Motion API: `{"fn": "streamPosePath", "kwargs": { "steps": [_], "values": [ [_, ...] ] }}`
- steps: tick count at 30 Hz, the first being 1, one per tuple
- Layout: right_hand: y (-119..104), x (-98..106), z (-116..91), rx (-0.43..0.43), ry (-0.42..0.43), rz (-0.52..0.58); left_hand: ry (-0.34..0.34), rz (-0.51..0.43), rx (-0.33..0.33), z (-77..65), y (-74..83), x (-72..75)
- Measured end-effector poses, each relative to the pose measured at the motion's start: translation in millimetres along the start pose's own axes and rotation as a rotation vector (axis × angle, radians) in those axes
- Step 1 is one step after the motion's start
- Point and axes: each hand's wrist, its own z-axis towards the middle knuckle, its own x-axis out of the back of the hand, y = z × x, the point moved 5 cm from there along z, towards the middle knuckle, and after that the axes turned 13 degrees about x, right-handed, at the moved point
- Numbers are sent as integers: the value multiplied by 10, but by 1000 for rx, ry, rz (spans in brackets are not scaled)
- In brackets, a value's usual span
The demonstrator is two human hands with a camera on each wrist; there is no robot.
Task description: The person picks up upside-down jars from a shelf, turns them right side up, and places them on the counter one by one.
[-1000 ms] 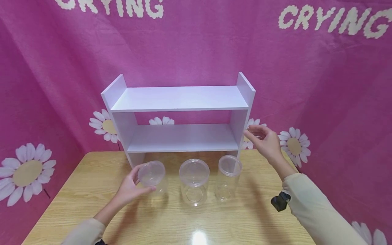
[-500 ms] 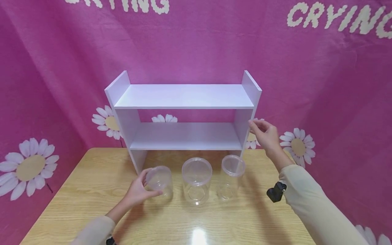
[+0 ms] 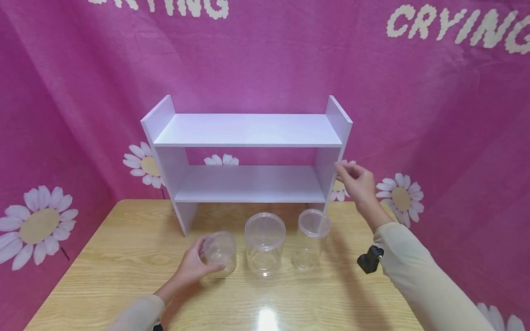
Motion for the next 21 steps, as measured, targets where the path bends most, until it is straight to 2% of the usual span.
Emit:
{"fn": "streamPosePath", "kwargs": {
  "steps": [7, 10, 13, 17, 19, 21],
  "values": [
    [-29, -6, 15, 17, 34, 71, 13, 20, -44, 12, -28, -24],
    [-25, -8, 19, 1, 41, 106, -2, 45, -31, 12, -28, -21],
    [-18, -5, 3, -9, 23, 87, -14, 90, 1, -22, -1, 32],
    [-39, 17, -55, 31, -13, 103, 14, 184, 3, -73, 118, 245],
    [-64, 43, -112, 69, -42, 91, 56, 240, -21, -88, 223, 424],
    [-91, 81, -178, 116, -66, 34, 119, 305, -50, -107, 358, 637]
  ]
}}
